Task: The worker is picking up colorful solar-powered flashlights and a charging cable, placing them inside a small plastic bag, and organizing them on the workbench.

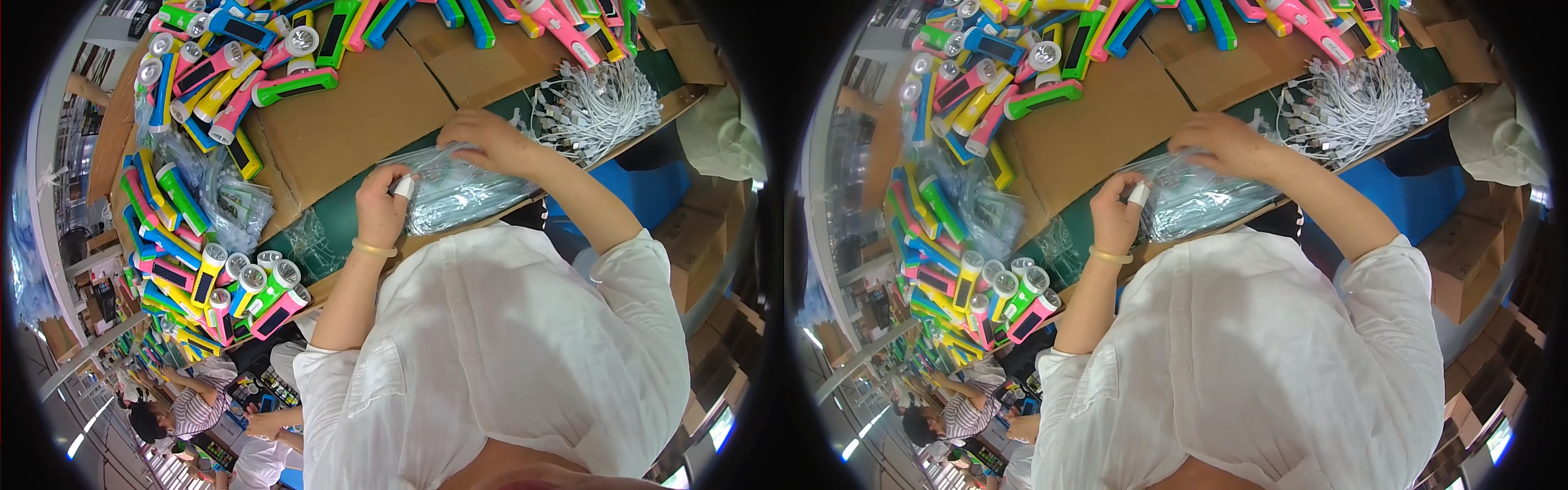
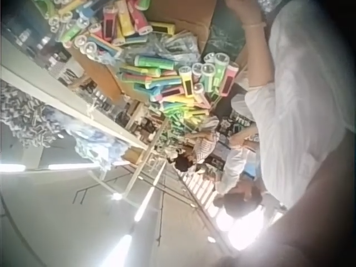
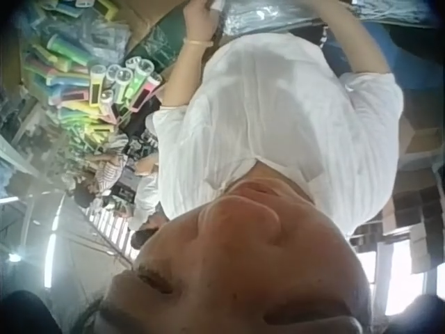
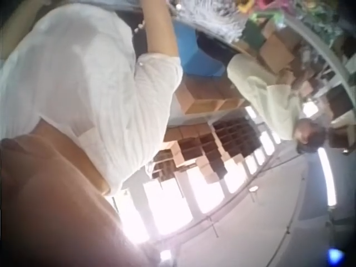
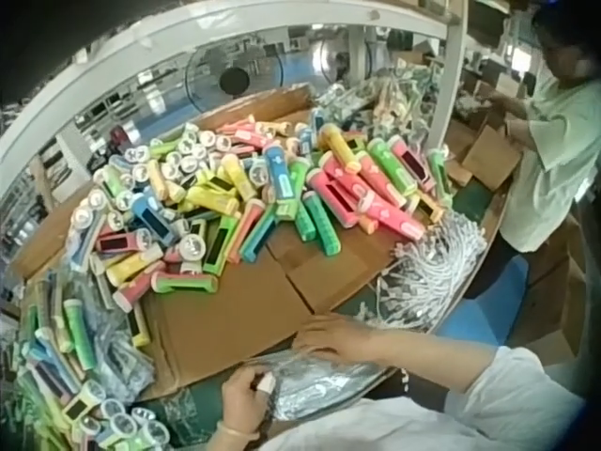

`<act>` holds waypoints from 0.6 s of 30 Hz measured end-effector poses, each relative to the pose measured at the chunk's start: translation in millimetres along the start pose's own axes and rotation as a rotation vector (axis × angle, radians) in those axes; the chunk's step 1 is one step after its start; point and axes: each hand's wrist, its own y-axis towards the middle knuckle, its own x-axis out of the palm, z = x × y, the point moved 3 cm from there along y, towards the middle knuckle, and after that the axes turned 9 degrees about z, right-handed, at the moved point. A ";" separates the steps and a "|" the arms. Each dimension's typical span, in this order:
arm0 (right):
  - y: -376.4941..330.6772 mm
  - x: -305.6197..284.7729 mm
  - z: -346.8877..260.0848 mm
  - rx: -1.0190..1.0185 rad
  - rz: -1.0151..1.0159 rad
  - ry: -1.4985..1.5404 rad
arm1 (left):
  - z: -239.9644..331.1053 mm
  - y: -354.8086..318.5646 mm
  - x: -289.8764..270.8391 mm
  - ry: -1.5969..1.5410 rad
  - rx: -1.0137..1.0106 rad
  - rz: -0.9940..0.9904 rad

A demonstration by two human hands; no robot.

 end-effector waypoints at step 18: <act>-6.9 10.9 6.5 -0.153 -0.219 -0.172 | 20.7 -5.9 -7.9 0.122 0.379 -0.121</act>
